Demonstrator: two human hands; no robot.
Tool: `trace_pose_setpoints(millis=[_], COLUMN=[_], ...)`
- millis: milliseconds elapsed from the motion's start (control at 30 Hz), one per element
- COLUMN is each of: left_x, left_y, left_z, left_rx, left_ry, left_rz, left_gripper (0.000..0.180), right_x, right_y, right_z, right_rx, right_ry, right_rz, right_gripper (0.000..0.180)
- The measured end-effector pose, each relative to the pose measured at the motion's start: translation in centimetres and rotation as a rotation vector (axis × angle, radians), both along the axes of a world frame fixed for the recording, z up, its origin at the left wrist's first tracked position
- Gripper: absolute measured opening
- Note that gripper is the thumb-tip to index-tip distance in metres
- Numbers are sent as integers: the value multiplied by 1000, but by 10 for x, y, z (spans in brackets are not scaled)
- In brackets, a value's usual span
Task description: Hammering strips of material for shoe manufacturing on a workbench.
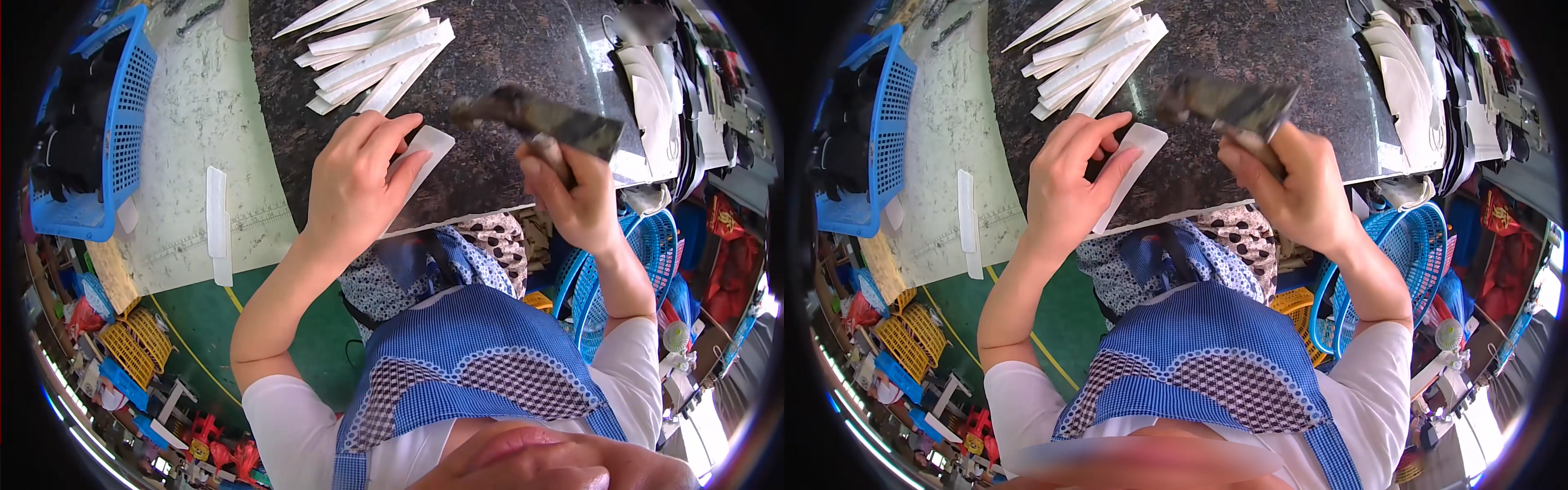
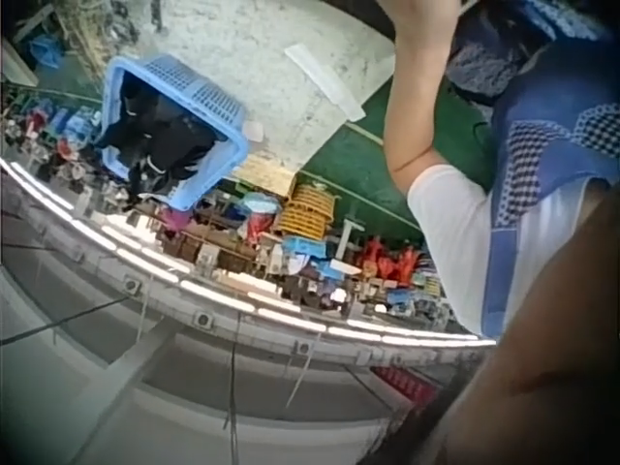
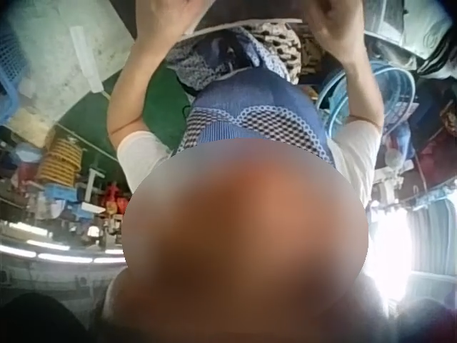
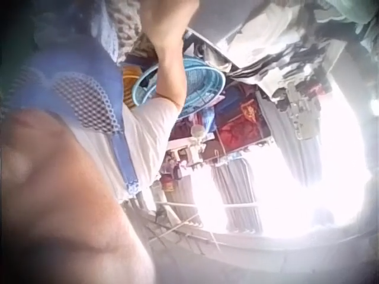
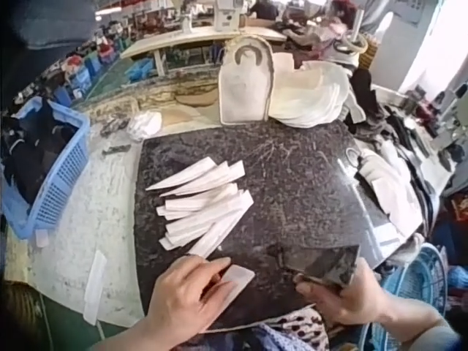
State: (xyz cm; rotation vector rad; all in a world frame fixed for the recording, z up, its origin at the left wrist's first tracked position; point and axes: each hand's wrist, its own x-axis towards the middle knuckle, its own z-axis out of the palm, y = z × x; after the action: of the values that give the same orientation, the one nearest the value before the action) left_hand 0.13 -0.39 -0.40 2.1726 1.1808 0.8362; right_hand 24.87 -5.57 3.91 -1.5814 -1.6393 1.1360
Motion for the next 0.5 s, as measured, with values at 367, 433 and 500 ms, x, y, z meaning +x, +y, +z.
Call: trace_pose_setpoints(millis=[367, 433, 500], left_x=[-5, -4, -3], left_y=[-1, -1, -2], left_z=[-4, -2, 1], left_rx=[25, 37, 49], left_ry=[-100, -80, -59], left_rz=[-11, -19, -29], left_gripper=[19, 21, 24], right_x=[3, 2, 1], right_y=[17, 29, 35], right_z=[0, 11, 16], right_rx=[184, 95, 6], right_ry=[-211, -234, -255], right_rz=[346, 335, 323], right_gripper=[26, 25, 24])
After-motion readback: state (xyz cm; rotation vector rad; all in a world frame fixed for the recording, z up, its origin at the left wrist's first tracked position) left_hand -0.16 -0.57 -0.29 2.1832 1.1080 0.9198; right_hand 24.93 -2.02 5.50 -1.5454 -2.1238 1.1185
